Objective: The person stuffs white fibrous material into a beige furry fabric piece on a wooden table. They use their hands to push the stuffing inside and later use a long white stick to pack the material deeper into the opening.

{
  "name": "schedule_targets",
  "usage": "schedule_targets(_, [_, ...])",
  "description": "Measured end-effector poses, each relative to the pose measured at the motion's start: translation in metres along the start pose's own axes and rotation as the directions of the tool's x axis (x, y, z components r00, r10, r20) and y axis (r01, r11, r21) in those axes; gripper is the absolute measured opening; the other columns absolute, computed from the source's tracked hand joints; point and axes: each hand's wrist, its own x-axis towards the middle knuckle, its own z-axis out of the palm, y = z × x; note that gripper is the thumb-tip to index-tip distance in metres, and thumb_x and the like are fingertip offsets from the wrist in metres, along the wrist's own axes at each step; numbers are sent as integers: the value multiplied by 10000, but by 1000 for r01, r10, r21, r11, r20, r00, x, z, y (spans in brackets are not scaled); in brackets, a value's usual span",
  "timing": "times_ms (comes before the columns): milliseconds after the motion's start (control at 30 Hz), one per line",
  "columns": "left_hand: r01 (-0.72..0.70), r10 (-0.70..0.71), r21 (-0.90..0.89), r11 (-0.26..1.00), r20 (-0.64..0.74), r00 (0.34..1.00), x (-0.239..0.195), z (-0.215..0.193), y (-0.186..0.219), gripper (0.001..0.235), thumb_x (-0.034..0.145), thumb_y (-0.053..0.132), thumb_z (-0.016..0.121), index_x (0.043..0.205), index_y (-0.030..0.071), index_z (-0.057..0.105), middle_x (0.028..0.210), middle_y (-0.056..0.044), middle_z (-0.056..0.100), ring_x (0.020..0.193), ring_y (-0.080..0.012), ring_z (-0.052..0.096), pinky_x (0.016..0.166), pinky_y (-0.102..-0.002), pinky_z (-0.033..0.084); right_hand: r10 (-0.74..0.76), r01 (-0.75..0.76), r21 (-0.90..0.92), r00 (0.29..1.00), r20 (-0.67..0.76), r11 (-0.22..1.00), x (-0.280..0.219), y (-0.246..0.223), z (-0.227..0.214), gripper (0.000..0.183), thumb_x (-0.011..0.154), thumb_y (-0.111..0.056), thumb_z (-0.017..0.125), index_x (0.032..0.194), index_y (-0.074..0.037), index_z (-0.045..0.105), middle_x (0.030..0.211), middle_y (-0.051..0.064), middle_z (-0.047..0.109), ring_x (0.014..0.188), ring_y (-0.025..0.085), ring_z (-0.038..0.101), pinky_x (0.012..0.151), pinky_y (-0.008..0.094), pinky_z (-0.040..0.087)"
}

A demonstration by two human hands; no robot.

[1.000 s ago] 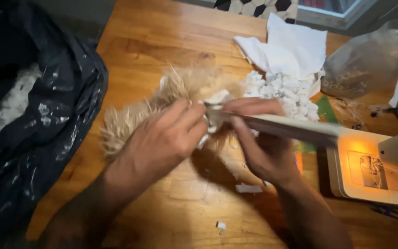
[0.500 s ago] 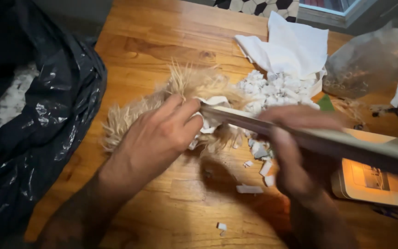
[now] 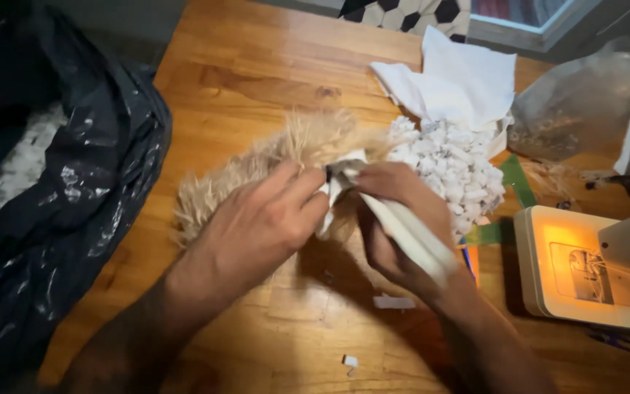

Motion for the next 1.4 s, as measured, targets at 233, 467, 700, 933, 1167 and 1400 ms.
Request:
schedule_targets(233, [76,-72,-31,997,115,991,-2,5,-2,106,1027,33,724,950,85,672,1122,-90,637,1061,-319,654,624,-475,641,91,-82,-77,989,121,994,5,-30,-23,145,1104,45,714,1223,-23,667,1109,175,768,989,310,804,984,419,656])
schedule_targets(467, [82,-77,-31,996,133,988,-2,10,-4,141,1004,-11,689,924,96,644,1123,-91,613,1065,-348,657,613,-511,641,119,-113,-61,986,113,992,-2,-24,-35,144,1083,-10,753,1205,-74,712,1156,99,812,1040,304,856,1047,451,678])
schedule_targets(700, [89,-70,-95,991,186,980,-1,14,-3,168,977,-88,741,960,63,671,1137,-117,634,1052,-359,670,578,-511,638,3,6,-101,996,91,995,-6,-19,-31,138,1116,-64,731,1237,3,738,1167,171,797,1055,355,858,975,426,716])
schedule_targets(933, [96,-90,-49,994,122,988,-4,15,-6,96,1019,-3,738,977,77,705,1147,-91,648,1062,-333,655,619,-496,643,166,-121,-230,968,187,966,-23,-46,-75,184,1045,-120,746,1205,-100,657,1186,195,783,1039,314,844,983,404,671])
schedule_targets(1167, [111,-88,-125,986,175,981,-1,11,-9,40,1070,3,758,1097,15,785,1266,-117,681,1094,-330,679,667,-469,711,230,-174,-227,940,252,958,3,-72,-65,152,1016,-76,739,1165,-45,728,1223,263,820,1090,305,868,1012,356,690])
schedule_targets(1400, [149,-129,-78,986,216,968,2,19,-27,117,970,-67,756,1004,38,717,1249,-138,669,1108,-373,677,638,-554,668,210,-347,147,798,564,926,-68,91,-198,119,1130,-135,667,1019,-91,670,970,182,738,861,306,787,842,395,670])
